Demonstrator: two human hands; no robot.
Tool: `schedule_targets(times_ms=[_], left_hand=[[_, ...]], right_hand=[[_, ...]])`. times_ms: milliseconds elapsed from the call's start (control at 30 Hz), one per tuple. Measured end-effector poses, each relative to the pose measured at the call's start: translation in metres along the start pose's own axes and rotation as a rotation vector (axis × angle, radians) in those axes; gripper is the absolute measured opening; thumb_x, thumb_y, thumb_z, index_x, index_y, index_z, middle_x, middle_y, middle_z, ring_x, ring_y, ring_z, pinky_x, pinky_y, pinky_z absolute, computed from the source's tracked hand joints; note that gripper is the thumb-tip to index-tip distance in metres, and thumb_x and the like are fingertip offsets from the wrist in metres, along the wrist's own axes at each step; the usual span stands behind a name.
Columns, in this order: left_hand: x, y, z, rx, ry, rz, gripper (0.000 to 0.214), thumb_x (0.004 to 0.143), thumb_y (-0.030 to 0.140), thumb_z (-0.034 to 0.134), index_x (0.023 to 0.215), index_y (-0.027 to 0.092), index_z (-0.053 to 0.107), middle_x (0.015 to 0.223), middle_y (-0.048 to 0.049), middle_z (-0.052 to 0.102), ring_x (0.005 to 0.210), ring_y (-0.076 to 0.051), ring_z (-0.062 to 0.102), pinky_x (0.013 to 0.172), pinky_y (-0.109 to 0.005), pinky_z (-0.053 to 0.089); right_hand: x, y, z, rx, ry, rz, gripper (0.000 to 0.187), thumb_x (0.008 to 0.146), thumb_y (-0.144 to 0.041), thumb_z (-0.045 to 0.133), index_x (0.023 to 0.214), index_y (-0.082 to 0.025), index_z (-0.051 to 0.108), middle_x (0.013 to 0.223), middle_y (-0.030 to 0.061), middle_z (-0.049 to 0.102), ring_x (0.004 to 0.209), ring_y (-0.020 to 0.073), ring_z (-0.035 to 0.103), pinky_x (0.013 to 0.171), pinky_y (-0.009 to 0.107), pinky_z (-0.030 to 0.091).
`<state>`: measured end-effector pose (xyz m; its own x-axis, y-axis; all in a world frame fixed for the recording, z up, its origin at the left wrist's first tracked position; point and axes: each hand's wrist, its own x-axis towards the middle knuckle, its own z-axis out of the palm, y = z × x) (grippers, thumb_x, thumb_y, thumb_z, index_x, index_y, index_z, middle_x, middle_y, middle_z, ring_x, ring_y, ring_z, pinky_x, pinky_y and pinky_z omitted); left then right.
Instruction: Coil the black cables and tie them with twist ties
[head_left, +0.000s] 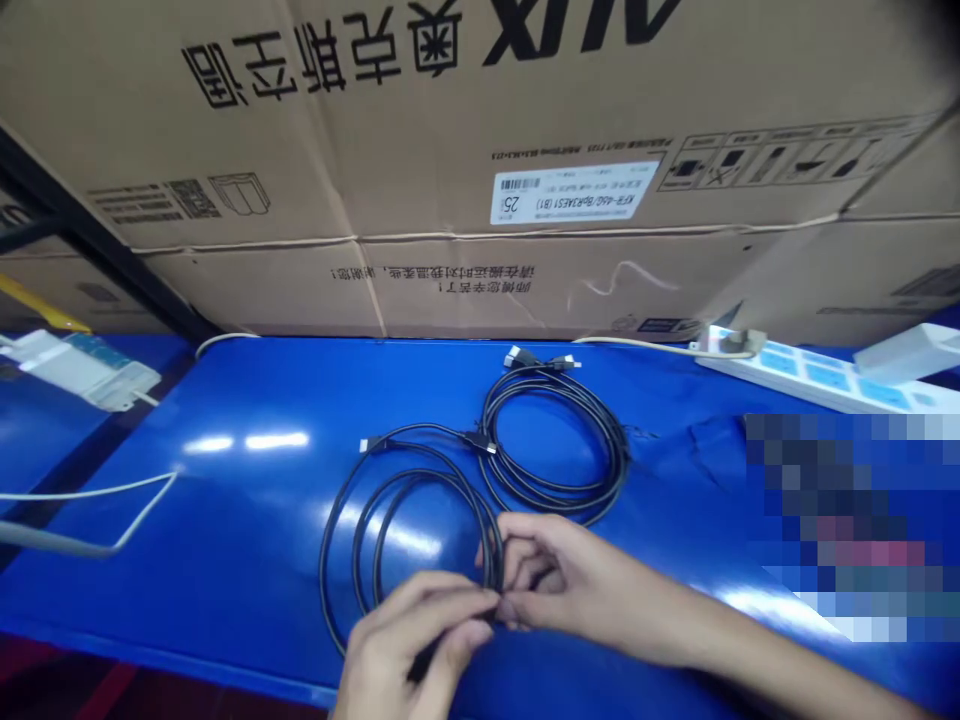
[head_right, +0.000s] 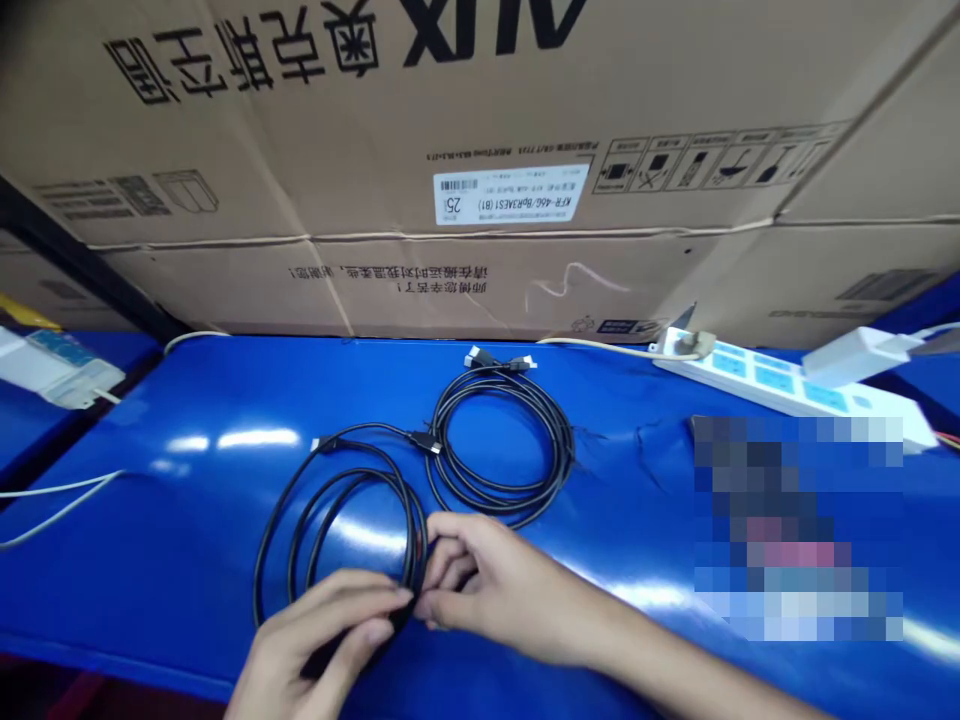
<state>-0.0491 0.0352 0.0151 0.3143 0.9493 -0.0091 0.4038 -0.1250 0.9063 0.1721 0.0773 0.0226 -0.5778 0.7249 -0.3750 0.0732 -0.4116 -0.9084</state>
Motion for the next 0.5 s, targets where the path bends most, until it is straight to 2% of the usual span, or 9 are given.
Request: schedule_targets(times_ms=[33, 100, 167, 200, 267, 333, 400, 433, 500], left_hand=[[0.000, 0.002, -0.003, -0.062, -0.063, -0.072, 0.027, 0.094, 0.034, 0.061, 0.115, 0.034, 0.079, 0.111, -0.0053, 0.080, 0.101, -0.022, 0.076, 0.090, -0.029, 0.061], [0.004, 0.006, -0.010, -0.278, -0.148, -0.260, 0.047, 0.096, 0.044, 0.057, 0.143, 0.039, 0.058, 0.121, -0.0067, 0.076, 0.105, -0.024, 0.075, 0.094, -0.038, 0.060], [0.013, 0.009, -0.019, -0.557, -0.208, -0.459, 0.062, 0.097, 0.049, 0.055, 0.155, 0.040, 0.037, 0.119, -0.0071, 0.075, 0.101, -0.023, 0.075, 0.091, -0.041, 0.061], [0.019, 0.011, -0.023, -0.675, -0.261, -0.537, 0.063, 0.096, 0.049, 0.057, 0.155, 0.038, 0.037, 0.114, -0.0068, 0.075, 0.101, -0.023, 0.075, 0.090, -0.041, 0.060], [0.034, 0.014, -0.030, -0.803, -0.443, -0.656, 0.057, 0.094, 0.047, 0.062, 0.147, 0.030, 0.047, 0.107, -0.0082, 0.076, 0.098, -0.024, 0.076, 0.087, -0.039, 0.058], [0.049, 0.017, -0.034, -0.849, -0.680, -0.699, 0.058, 0.094, 0.047, 0.064, 0.146, 0.028, 0.047, 0.101, -0.0093, 0.078, 0.096, -0.024, 0.078, 0.088, -0.037, 0.054], [0.061, 0.018, -0.033, -0.877, -0.854, -0.684, 0.066, 0.093, 0.050, 0.066, 0.151, 0.030, 0.039, 0.099, -0.0092, 0.080, 0.097, -0.025, 0.078, 0.091, -0.038, 0.052], [0.065, 0.017, -0.031, -0.890, -0.892, -0.672, 0.069, 0.092, 0.051, 0.066, 0.152, 0.032, 0.037, 0.099, -0.0093, 0.080, 0.097, -0.025, 0.078, 0.092, -0.039, 0.051], [0.071, 0.013, -0.024, -0.913, -0.892, -0.659, 0.069, 0.091, 0.052, 0.068, 0.150, 0.030, 0.040, 0.099, -0.0098, 0.080, 0.091, -0.024, 0.078, 0.088, -0.039, 0.053]], right_hand=[[0.000, 0.002, -0.001, 0.002, -0.007, -0.014, 0.020, 0.080, -0.023, 0.078, 0.088, -0.019, 0.059, 0.077, -0.0024, 0.066, 0.075, 0.0153, 0.065, 0.072, 0.027, 0.049], [0.001, 0.005, -0.002, 0.015, -0.028, -0.044, 0.016, 0.083, -0.023, 0.073, 0.091, -0.019, 0.060, 0.079, -0.0013, 0.067, 0.078, 0.0161, 0.066, 0.075, 0.029, 0.050], [0.002, 0.007, -0.002, 0.030, -0.032, -0.069, 0.015, 0.084, -0.022, 0.071, 0.094, -0.018, 0.061, 0.081, -0.0012, 0.066, 0.078, 0.0160, 0.065, 0.075, 0.029, 0.050], [0.002, 0.008, -0.002, 0.039, -0.024, -0.078, 0.014, 0.084, -0.020, 0.070, 0.095, -0.018, 0.061, 0.080, -0.0016, 0.065, 0.077, 0.0155, 0.064, 0.075, 0.028, 0.050], [0.003, 0.008, -0.001, 0.056, 0.001, -0.098, 0.013, 0.082, -0.015, 0.069, 0.092, -0.018, 0.061, 0.077, -0.0029, 0.063, 0.074, 0.0138, 0.062, 0.072, 0.027, 0.049], [0.004, 0.008, 0.000, 0.081, 0.013, -0.121, 0.013, 0.082, -0.014, 0.068, 0.091, -0.018, 0.059, 0.077, -0.0031, 0.063, 0.073, 0.0133, 0.061, 0.071, 0.026, 0.049], [0.004, 0.008, 0.000, 0.102, 0.023, -0.152, 0.015, 0.083, -0.015, 0.067, 0.091, -0.019, 0.056, 0.078, -0.0030, 0.064, 0.073, 0.0135, 0.062, 0.070, 0.026, 0.049], [0.004, 0.007, 0.000, 0.109, 0.034, -0.169, 0.016, 0.083, -0.015, 0.067, 0.092, -0.020, 0.054, 0.079, -0.0029, 0.064, 0.074, 0.0137, 0.063, 0.070, 0.026, 0.050], [0.004, 0.006, -0.001, 0.118, 0.068, -0.189, 0.021, 0.083, -0.014, 0.067, 0.094, -0.021, 0.051, 0.080, -0.0031, 0.066, 0.076, 0.0138, 0.066, 0.071, 0.026, 0.051]])
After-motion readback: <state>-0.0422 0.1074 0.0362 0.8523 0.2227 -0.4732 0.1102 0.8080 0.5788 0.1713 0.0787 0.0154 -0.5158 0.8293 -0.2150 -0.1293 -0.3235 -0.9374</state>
